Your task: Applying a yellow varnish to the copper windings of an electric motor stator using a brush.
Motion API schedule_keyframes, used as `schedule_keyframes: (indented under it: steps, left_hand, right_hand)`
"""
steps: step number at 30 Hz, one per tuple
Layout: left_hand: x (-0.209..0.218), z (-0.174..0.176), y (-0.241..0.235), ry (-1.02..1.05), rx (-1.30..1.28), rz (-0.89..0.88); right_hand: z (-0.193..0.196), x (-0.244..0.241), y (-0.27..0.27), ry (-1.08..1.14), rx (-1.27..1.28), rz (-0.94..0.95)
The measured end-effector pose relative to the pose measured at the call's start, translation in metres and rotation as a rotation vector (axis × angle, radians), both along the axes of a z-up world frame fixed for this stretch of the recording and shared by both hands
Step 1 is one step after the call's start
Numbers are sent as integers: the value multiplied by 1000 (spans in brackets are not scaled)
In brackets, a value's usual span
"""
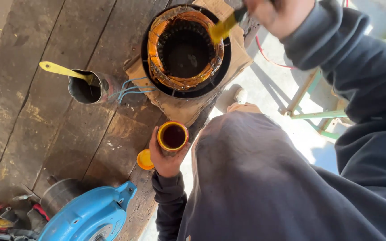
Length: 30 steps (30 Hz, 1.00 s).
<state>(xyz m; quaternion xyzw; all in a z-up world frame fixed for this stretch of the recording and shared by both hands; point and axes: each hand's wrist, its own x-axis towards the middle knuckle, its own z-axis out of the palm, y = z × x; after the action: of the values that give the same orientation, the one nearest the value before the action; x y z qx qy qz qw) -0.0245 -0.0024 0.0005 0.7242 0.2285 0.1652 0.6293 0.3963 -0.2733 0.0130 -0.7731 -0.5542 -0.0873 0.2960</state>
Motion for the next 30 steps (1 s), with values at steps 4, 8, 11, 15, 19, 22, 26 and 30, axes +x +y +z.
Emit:
schedule_keyframes:
  steps: [4, 8, 11, 15, 19, 22, 26, 30]
  left_hand:
    - [19, 7, -6, 17, 311, -28]
    - [40, 26, -22, -23, 588, -136]
    - [43, 16, -46, 38, 385, -91]
    - [69, 35, -89, 150, 591, -24]
    - [86, 34, -130, 241, 587, 73]
    - [97, 37, -166, 223, 611, 176]
    - [111, 29, -192, 215, 847, 274]
    - [123, 32, -209, 166, 929, 355]
  right_hand:
    - [32, -33, 8, 449, 200, -16]
    - [-3, -16, -7, 522, 418, -14]
    - [3, -27, -3, 419, 379, 149]
    - [-29, -26, -18, 588, 460, -50]
    - [-18, -57, -47, 1013, 771, -111]
    - [18, -71, -67, 1235, 593, 139]
    - [45, -53, -58, 933, 196, 597]
    - [42, -57, -40, 583, 106, 731]
